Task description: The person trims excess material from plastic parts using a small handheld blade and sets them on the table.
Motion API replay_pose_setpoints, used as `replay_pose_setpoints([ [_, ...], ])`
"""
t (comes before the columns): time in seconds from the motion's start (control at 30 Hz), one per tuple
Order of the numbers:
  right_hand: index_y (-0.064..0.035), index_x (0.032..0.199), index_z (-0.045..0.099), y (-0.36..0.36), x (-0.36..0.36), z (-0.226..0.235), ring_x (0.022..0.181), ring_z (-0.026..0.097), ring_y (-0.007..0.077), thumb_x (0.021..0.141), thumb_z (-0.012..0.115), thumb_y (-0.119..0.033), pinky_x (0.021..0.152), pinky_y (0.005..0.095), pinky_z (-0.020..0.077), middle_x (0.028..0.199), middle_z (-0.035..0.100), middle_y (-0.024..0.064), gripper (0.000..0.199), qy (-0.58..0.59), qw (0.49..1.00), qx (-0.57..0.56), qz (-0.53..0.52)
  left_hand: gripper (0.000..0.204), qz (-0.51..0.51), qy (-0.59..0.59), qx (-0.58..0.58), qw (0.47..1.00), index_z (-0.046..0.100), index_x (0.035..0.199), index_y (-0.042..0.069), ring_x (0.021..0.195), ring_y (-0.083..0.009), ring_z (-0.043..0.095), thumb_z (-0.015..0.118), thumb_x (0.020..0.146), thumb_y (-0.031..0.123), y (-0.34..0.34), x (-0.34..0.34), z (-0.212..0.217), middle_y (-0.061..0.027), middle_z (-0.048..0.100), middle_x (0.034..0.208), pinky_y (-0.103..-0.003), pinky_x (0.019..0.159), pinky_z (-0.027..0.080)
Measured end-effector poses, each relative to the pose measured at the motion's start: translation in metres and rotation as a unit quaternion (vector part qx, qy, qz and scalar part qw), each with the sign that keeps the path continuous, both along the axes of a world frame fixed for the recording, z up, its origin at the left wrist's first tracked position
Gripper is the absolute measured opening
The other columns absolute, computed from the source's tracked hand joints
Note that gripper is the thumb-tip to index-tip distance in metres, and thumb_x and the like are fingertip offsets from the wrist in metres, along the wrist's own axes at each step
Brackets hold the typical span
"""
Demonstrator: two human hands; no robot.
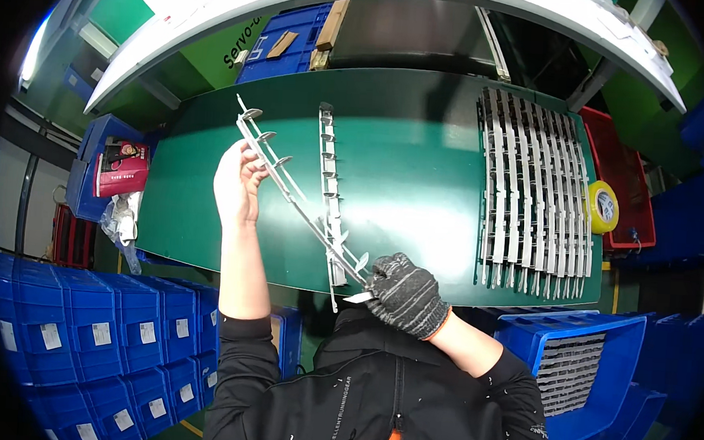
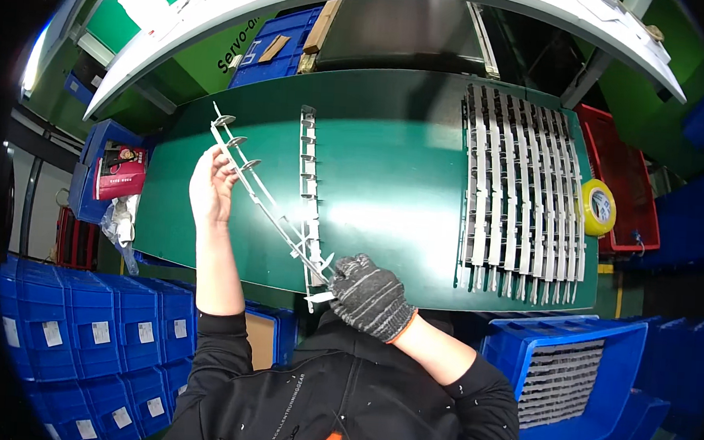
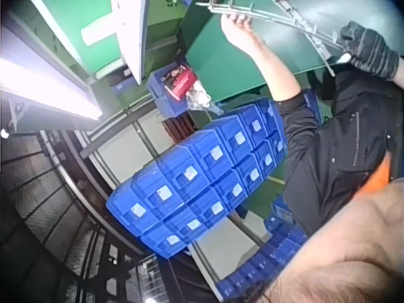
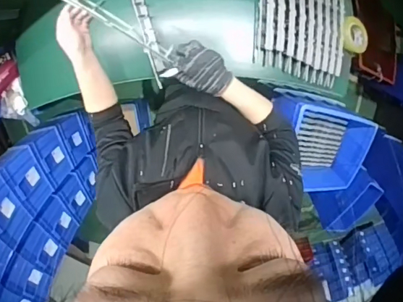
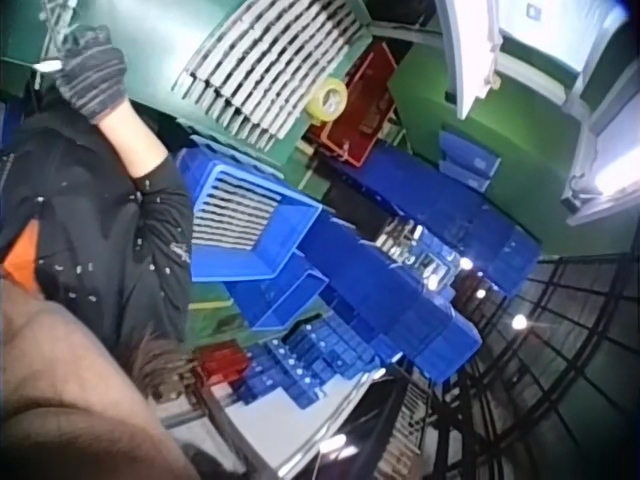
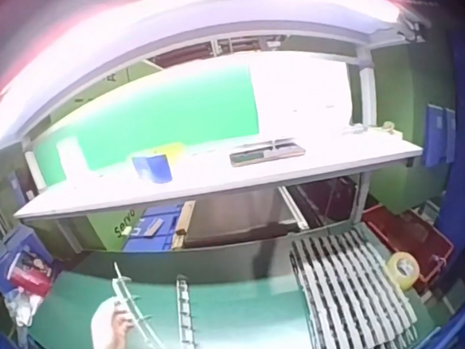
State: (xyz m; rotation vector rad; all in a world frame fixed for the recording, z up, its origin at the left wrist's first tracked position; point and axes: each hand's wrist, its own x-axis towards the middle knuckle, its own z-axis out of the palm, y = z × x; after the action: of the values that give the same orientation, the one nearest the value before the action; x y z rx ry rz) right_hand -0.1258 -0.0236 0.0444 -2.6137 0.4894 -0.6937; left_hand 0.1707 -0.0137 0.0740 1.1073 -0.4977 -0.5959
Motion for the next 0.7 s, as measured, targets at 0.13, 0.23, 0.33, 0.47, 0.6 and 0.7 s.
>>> replay_pose_setpoints([
  [0.13, -0.011, 0.085, 0.062, 0.009, 0.015, -0.008, 0.076, 0.056, 0.0231, 0.061, 0.062, -0.018, 0.056, 0.033, 0.0472, 0.091, 0.057, 0.0062, 0.025, -0.027, 0.997, -0.015, 0.067, 0.02, 0.029, -0.046, -0.102, 0.993, 0.054, 0.095, 0.001, 0.055, -0.0098, 0.05, 0.047, 0.09, 0.02, 0.019, 0.009, 0.053, -0.0054, 0.056, 0.075, -0.021, 0.048, 0.042],
  [0.23, -0.0119, 0.089, 0.062, 0.013, 0.019, -0.005, 0.078, 0.056, 0.0225, 0.062, 0.061, -0.015, 0.057, 0.0325, 0.0476, 0.094, 0.058, 0.0058, 0.028, -0.043, 0.993, -0.029, 0.104, 0.019, 0.06, -0.121, -0.177, 0.975, 0.055, 0.092, 0.001, 0.053, -0.0096, 0.052, 0.048, 0.091, 0.019, 0.035, -0.007, 0.102, -0.006, 0.058, 0.073, -0.017, 0.043, 0.04],
  [0.33, -0.0107, 0.087, 0.062, 0.017, 0.027, -0.003, 0.079, 0.057, 0.023, 0.066, 0.059, -0.016, 0.059, 0.0338, 0.0485, 0.092, 0.057, 0.0057, 0.022, -0.07, 0.99, -0.005, 0.125, 0.022, 0.052, -0.189, -0.168, 0.966, 0.055, 0.097, -0.002, 0.05, -0.0103, 0.052, 0.047, 0.091, 0.018, 0.042, -0.014, 0.121, -0.0081, 0.059, 0.07, -0.018, 0.043, 0.042],
  [0.47, -0.0083, 0.086, 0.062, 0.013, 0.029, 0.004, 0.075, 0.057, 0.0245, 0.073, 0.056, -0.018, 0.061, 0.0353, 0.0484, 0.081, 0.058, 0.0075, 0.017, -0.134, 0.981, 0.09, 0.105, 0.024, 0.01, -0.305, -0.205, 0.93, 0.053, 0.1, -0.009, 0.048, -0.01, 0.05, 0.043, 0.092, 0.012, 0.075, -0.016, 0.157, -0.0126, 0.056, 0.064, -0.015, 0.04, 0.038],
  [0.6, -0.0032, 0.086, 0.06, -0.012, 0.014, 0.0, 0.061, 0.053, 0.0208, 0.085, 0.051, -0.027, 0.059, 0.0297, 0.0437, 0.071, 0.056, 0.0072, 0.025, -0.095, 0.891, 0.444, -0.021, 0.023, -0.029, -0.343, -0.171, 0.923, 0.052, 0.099, -0.01, 0.045, -0.0109, 0.051, 0.041, 0.09, 0.009, 0.096, -0.022, 0.173, -0.0123, 0.054, 0.06, -0.019, 0.044, 0.048],
  [0.7, -0.0008, 0.085, 0.059, -0.02, 0.012, -0.01, 0.056, 0.049, 0.0143, 0.088, 0.05, -0.028, 0.055, 0.0256, 0.0409, 0.065, 0.052, 0.0046, 0.028, -0.113, 0.88, 0.461, -0.032, 0.015, 0.005, -0.322, 0.047, 0.946, 0.057, 0.092, -0.003, 0.052, -0.0077, 0.054, 0.054, 0.086, 0.01, 0.052, -0.045, 0.119, -0.0047, 0.058, 0.071, -0.019, 0.046, 0.045],
])
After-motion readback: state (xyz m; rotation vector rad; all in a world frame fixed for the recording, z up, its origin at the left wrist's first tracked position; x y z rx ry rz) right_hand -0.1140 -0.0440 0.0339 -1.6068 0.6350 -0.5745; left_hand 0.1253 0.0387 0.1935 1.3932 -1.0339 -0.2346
